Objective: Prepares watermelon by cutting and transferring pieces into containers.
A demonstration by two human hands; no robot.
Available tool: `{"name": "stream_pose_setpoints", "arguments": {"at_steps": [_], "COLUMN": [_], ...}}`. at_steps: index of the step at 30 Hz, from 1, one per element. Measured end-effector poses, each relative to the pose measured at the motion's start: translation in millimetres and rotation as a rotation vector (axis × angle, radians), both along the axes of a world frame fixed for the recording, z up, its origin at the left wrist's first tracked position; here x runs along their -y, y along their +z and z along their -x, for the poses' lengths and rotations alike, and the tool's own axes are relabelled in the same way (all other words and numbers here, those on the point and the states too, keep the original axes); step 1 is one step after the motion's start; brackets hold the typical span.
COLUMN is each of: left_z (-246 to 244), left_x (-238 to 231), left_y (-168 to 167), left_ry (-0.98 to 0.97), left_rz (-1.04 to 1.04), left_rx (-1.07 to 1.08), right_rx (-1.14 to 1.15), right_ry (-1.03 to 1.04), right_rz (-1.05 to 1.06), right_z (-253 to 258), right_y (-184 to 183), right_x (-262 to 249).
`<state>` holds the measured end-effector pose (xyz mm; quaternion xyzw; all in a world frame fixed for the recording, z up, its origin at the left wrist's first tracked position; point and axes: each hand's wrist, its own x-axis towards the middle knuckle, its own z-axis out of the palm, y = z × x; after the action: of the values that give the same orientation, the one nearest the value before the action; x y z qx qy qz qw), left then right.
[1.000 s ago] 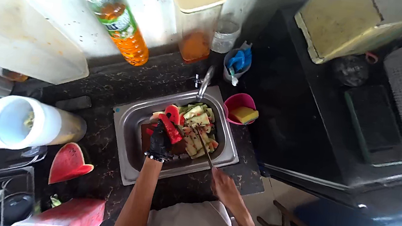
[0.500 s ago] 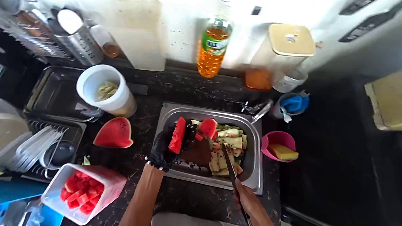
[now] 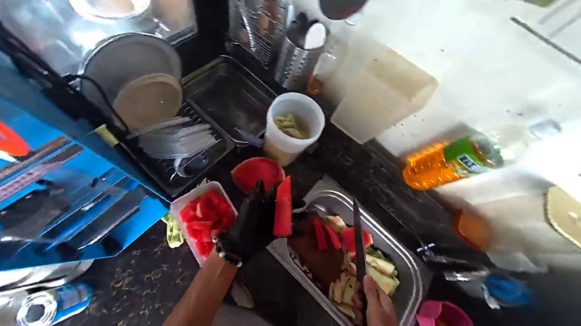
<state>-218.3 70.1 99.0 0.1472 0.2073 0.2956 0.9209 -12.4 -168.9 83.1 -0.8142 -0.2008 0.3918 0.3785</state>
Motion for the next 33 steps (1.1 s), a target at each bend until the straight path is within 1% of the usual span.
{"name": "stream_pose_setpoints", "arguments": {"at_steps": [3, 6, 8, 11, 13, 15, 18, 20, 21, 23, 25, 28, 31, 33], "left_z": [24, 58, 85, 122, 139, 150, 159, 163, 166, 171, 179, 181, 174, 168], "left_x": [-9, -10, -11, -11, -10, -9, -5, -4, -2, 4, 9, 12, 10, 8], "left_y": [-16, -9, -4, -4, 0, 4, 8, 2, -1, -4, -2, 4, -3, -4], "left_ry": [0.073, 0.062, 0.059, 0.016, -0.016, -0.023, 0.006, 0.035, 0.064, 0.116, 0.106, 0.142, 0.189, 0.183], "left_rz": [-0.122, -0.15, -0.157, -0.272, -0.326, -0.332, -0.258, -0.179, -0.12, 0.013, 0.073, 0.1, 0.002, -0.039], "left_rx": [-0.061, -0.161, -0.199, -0.316, -0.415, -0.437, -0.409, -0.374, -0.349, -0.301, -0.272, -0.333, -0.366, -0.391], "right_rx": [-0.037, -0.01, 0.04, 0.141, 0.228, 0.279, 0.281, 0.171, 0.062, -0.164, -0.275, -0.23, -0.136, -0.103], "right_ry": [0.113, 0.386, 0.565, 0.787, 0.896, 0.975, 1.074, 1.097, 1.088, 1.025, 0.956, 0.913, 0.889, 0.917], "right_rz": [-0.056, -0.163, -0.233, -0.258, -0.269, -0.263, -0.129, -0.059, -0.022, 0.02, 0.008, -0.053, -0.122, -0.14], "right_z": [21, 55, 77, 100, 111, 118, 126, 128, 128, 127, 122, 114, 113, 116], "right_y": [21, 49, 58, 53, 51, 48, 33, 20, 18, 21, 27, 26, 19, 14], "right_x": [-30, -61, -83, -111, -127, -140, -158, -167, -170, -176, -179, -181, -173, -165]}}
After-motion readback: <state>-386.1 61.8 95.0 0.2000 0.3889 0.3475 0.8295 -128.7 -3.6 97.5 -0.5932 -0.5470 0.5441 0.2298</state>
